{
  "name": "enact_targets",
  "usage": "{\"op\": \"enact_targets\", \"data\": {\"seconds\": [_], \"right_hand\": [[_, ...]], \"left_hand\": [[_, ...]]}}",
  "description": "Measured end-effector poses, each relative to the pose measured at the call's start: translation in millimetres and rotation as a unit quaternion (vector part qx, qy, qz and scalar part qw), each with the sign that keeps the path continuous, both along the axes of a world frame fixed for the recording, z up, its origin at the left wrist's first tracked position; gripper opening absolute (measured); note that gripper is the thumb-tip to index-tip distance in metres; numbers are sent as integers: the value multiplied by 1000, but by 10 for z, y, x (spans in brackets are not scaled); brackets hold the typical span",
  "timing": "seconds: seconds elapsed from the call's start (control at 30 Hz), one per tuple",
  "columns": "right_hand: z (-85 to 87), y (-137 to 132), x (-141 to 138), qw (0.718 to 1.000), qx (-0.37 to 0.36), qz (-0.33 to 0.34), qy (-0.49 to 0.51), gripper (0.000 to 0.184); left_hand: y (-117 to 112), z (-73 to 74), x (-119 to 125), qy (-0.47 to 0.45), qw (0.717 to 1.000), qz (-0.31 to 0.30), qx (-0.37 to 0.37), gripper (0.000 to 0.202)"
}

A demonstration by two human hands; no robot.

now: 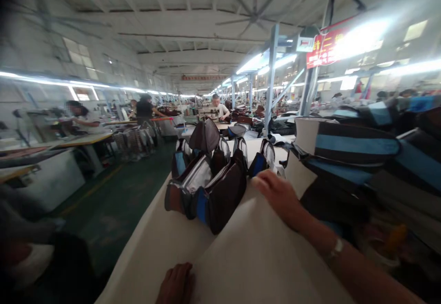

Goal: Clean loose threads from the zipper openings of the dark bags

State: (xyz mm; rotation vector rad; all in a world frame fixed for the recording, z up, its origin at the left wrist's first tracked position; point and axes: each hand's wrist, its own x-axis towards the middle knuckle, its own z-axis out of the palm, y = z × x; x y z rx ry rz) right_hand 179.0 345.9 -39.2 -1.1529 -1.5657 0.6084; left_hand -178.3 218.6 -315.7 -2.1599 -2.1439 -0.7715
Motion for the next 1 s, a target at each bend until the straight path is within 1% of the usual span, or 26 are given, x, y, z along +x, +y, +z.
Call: {"op": "enact_targets", "data": {"seconds": [0.03, 0.07, 0.13, 0.17, 0.2, 0.23, 0.3, 0.33, 0.4, 0.47, 0.5, 0.57, 0.63, 0.67, 0.7, 0.73, 0.77, 0.8, 0.83, 0.87, 0.9, 0.93, 1.0], "right_hand": [[-34, 15, -362, 991, 31, 66, -109, 37], [-55, 41, -694, 972, 61, 106, -200, 41], [-79, 113, -1236, 921, 92, 149, -347, 50], [-99, 149, -1439, 907, 93, 156, -380, 52], [-129, 180, -1597, 899, 86, 156, -400, 52], [-171, 201, -1713, 898, 75, 152, -405, 48], [-271, 205, -1837, 905, 55, 137, -400, 35], [-317, 183, -1849, 908, 47, 130, -396, 29], [-369, 86, -1784, 915, 34, 122, -384, 21], [-353, -85, -1612, 920, 24, 130, -368, 20], [-323, -200, -1493, 921, 20, 144, -360, 20], [-233, -488, -1216, 917, 16, 193, -348, 22], [-119, -834, -932, 905, 12, 256, -341, 24], [-54, -1015, -802, 896, 9, 295, -333, 25], [18, -1192, -687, 886, 5, 334, -321, 25], [93, -1356, -587, 877, 0, 370, -306, 24], [169, -1501, -500, 870, -3, 400, -290, 24], [242, -1623, -425, 865, -6, 422, -272, 23], [304, -1722, -355, 863, -7, 435, -257, 22], [353, -1799, -289, 864, -8, 441, -244, 22], [383, -1859, -222, 865, -11, 445, -232, 22], [396, -1905, -156, 868, -16, 445, -220, 23], [370, -1969, -29, 879, -30, 434, -196, 24]], "left_hand": [[-15, 11, 7, -4, 1000, 3, -3, 32], [-33, 32, 14, -8, 1000, 2, -6, 32], [-77, 91, 29, -18, 1000, -2, -9, 31], [-100, 123, 38, -23, 1000, -2, -9, 30], [-122, 153, 48, -30, 1000, 0, -7, 30], [-144, 181, 61, -38, 999, 3, -5, 29], [-185, 229, 92, -61, 998, 15, 1, 29], [-206, 252, 107, -75, 997, 21, 4, 29], [-250, 307, 129, -108, 994, 30, 6, 28], [-304, 403, 133, -150, 988, 43, 9, 29], [-335, 480, 133, -173, 983, 58, 13, 31], [-412, 715, 149, -222, 969, 102, 28, 41], [-511, 1067, 220, -263, 954, 134, 47, 50], [-564, 1281, 283, -280, 950, 123, 55, 51], [-616, 1510, 365, -292, 950, 90, 58, 49], [-663, 1746, 462, -302, 951, 29, 59, 46], [-702, 1977, 568, -324, 941, -88, 53, 46], [-733, 2192, 678, -335, 920, -200, 39, 45], [-760, 2383, 787, -337, 894, -294, 9, 42], [-785, 2546, 888, -347, 869, -352, -16, 41], [-812, 2678, 977, -354, 849, -390, -40, 41], [-842, 2780, 1051, -356, 834, -416, -66, 41], [-906, 2907, 1151, -348, 813, -448, -127, 36]]}}
